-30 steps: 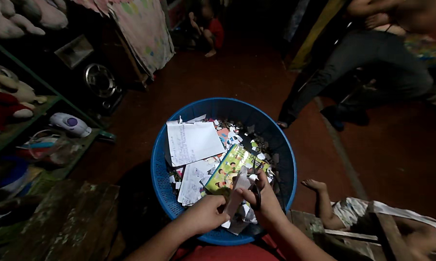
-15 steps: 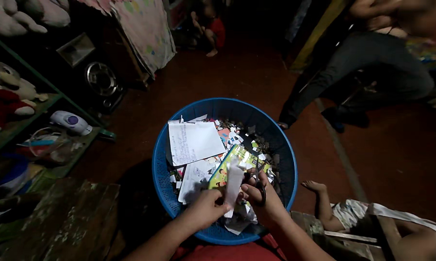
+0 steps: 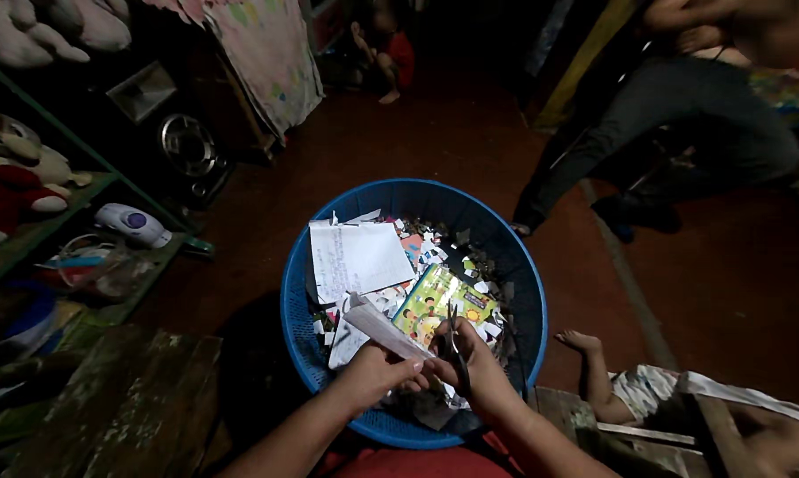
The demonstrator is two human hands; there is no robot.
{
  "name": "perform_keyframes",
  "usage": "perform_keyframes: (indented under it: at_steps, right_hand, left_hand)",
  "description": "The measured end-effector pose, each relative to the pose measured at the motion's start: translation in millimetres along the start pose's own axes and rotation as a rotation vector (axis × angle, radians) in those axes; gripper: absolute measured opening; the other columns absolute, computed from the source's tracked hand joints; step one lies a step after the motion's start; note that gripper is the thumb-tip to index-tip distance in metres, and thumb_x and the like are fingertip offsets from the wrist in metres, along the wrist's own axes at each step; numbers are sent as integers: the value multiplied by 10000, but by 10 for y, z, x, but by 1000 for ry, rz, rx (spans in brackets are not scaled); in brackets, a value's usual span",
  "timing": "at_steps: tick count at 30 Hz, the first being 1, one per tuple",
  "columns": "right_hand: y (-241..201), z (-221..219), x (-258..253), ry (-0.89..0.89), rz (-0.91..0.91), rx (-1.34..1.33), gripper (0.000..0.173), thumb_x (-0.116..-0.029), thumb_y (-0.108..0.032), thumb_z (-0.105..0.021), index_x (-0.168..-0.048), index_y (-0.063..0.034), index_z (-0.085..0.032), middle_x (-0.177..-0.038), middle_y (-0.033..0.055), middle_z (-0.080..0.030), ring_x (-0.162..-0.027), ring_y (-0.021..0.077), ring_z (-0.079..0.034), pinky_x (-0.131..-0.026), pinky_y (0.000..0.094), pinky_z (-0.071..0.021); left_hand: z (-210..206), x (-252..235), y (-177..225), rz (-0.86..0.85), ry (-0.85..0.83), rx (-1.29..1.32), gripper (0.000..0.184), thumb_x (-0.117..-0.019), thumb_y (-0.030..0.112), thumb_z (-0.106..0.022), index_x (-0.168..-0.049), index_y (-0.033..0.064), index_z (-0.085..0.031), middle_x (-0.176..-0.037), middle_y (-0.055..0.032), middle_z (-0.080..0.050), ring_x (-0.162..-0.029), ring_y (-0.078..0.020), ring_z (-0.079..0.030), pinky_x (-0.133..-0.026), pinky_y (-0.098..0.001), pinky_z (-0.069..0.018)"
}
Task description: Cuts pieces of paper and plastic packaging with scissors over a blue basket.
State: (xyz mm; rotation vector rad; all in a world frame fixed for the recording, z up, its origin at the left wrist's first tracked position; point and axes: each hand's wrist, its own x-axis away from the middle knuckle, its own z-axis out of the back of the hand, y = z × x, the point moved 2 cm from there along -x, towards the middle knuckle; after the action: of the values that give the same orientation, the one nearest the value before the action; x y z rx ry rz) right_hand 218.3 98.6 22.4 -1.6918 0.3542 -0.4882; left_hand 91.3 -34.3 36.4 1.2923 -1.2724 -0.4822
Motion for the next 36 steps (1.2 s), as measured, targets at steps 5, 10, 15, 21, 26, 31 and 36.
perform_keyframes:
  at_steps: [5,10,15,21,26,31,36]
  right_hand:
    - [4,7,8,-9,50,-6,466,-798,-70,-797,-1157,-74,-502,-848,-18,-638,-669,57,-619,-584,207,-531]
    - [-1,-3,10,-6,74,31,460,-815,-112,-797,-1166,-60,-505,-860,-11,-664,-684,61,-643,-589,218,-544]
    - [72,-27,32,-266,92,353,801,-823,-637,-727,-1291,-18,-529,-1082,32,-677,-968,101,-663,-837,307,-574]
    - [96,-131,45,-416,136,470,827,-884,-748,-555,-1281,-22,-537,-1032,61,-681,-921,113,-656,-811,340,-564]
    - [123,-135,36,-360,173,404,872,-892,-732,-554,-1363,0,-492,-1074,38,-677,-988,63,-658,-882,304,-573]
    - [132,-114,52,-305,157,371,791,-899,-690,-590,-1292,-5,-539,-1012,9,-685,-911,42,-666,-817,271,-584]
    - [118,-91,79,-191,159,392,622,-865,-652,-666,-1091,-76,-604,-741,-63,-588,-620,-7,-543,-564,198,-487]
  left_hand:
    - [59,-27,-61,-56,77,-60,301,-886,94,-745,-1156,13,-637,-959,-24,-722,-835,-123,-715,-792,-298,-615]
    - [30,7,2,-126,222,67,204,-887,-1,-732,-1069,2,-639,-801,-27,-717,-679,-122,-704,-697,-275,-620]
    - [75,9,59,-259,412,358,111,-954,-69,-617,-1047,-8,-612,-818,-77,-729,-694,-153,-717,-706,-292,-621]
    - [69,40,40,-271,406,394,141,-938,-90,-621,-1058,-16,-615,-876,-95,-739,-741,-181,-736,-746,-322,-633]
    - [-67,68,-32,-177,331,454,131,-971,-36,-601,-1101,-25,-612,-885,-98,-730,-737,-175,-723,-722,-311,-624]
    - [-157,61,-64,-89,346,539,84,-1020,24,-565,-1060,-19,-627,-839,-90,-727,-716,-151,-715,-711,-280,-611]
    - [-202,54,-72,-115,364,584,84,-1026,20,-549,-1066,-7,-619,-825,-77,-718,-725,-142,-714,-735,-274,-612]
